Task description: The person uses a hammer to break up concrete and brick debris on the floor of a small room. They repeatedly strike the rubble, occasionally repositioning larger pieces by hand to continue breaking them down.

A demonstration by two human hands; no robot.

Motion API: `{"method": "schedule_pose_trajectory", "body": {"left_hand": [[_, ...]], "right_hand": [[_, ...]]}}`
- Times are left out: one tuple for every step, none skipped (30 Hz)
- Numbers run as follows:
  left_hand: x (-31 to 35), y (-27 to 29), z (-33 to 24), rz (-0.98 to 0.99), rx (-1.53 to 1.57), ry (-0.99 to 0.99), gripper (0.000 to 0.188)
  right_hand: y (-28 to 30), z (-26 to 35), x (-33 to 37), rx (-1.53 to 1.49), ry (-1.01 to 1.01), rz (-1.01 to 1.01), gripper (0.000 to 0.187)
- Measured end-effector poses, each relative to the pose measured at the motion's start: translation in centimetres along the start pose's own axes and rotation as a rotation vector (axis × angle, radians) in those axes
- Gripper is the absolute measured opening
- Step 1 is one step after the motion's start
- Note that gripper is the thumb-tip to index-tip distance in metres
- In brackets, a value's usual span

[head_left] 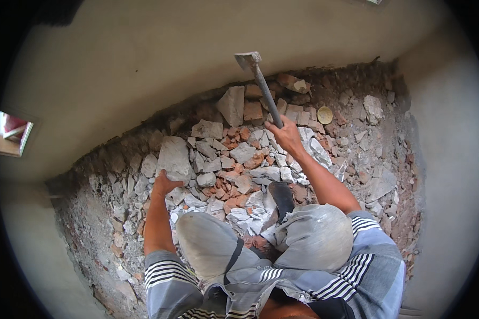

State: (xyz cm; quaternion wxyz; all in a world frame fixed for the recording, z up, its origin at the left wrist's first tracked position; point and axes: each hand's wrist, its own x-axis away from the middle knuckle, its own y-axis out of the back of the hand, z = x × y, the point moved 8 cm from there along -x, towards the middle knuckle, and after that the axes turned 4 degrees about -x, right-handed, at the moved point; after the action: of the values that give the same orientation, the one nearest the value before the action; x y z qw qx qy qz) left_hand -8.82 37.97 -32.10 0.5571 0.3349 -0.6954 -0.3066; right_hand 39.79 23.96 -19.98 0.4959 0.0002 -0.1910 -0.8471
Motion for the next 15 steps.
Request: {"method": "schedule_pose_trajectory", "body": {"left_hand": [[0.1, 0.1, 0.0, -0.013, -0.003, 0.007, 0.119], [0.1, 0.3, -0.1, -0.015, -0.002, 0.004, 0.115], [0.2, 0.5, -0.3, -0.045, -0.007, 0.000, 0.111], [0.2, 0.8, -0.6, -0.060, -0.011, -0.007, 0.108], [0.1, 0.9, -1.0, -0.048, -0.073, 0.002, 0.103], [-0.2, 0.8, -1.7, -0.023, -0.134, 0.009, 0.098], [-0.4, 1.0, -2.3, 0.006, -0.226, 0.037, 0.093], [-1.0, 2.0, -4.3, -0.083, -0.214, -0.042, 0.088], [-2.0, 2.8, -6.9, -0.162, -0.227, -0.102, 0.082], [-3.0, 3.4, -9.5, -0.212, -0.239, -0.136, 0.076], [-3.7, 4.3, -13.5, -0.322, -0.145, -0.298, 0.071], [-4.6, 4.9, -17.6, -0.403, -0.048, -0.430, 0.066], [-6.0, 5.3, -21.6, -0.415, 0.026, -0.517, 0.066], [-6.8, 5.7, -25.8, -0.438, 0.115, -0.669, 0.068], [-8.1, 5.6, -29.3, -0.447, 0.111, -0.707, 0.069]], "right_hand": [[0.0, 0.8, -0.1, -0.066, 0.034, -0.003, 0.035], [0.1, 1.1, -0.1, -0.043, 0.067, -0.011, 0.035], [0.6, 1.3, 0.2, -0.028, 0.130, -0.047, 0.035], [0.9, 1.1, 0.5, -0.012, 0.201, -0.065, 0.035], [1.2, -0.1, 1.0, 0.033, 0.183, -0.087, 0.037], [1.5, -2.3, 1.4, 0.115, 0.065, -0.087, 0.038], [1.6, -4.6, 2.0, 0.183, -0.039, -0.072, 0.039], [1.9, -7.1, 2.5, 0.253, -0.146, -0.060, 0.040], [2.1, -9.0, 3.1, 0.270, -0.178, -0.051, 0.041], [2.3, -10.9, 3.7, 0.289, -0.214, -0.040, 0.043], [2.4, -12.9, 4.3, 0.309, -0.276, -0.033, 0.044], [2.4, -14.6, 4.9, 0.252, -0.314, -0.012, 0.045], [2.3, -16.2, 5.5, 0.197, -0.379, 0.003, 0.045], [2.4, -18.2, 6.3, 0.147, -0.527, 0.002, 0.045], [2.6, -18.6, 6.4, 0.175, -0.498, -0.019, 0.047]]}}
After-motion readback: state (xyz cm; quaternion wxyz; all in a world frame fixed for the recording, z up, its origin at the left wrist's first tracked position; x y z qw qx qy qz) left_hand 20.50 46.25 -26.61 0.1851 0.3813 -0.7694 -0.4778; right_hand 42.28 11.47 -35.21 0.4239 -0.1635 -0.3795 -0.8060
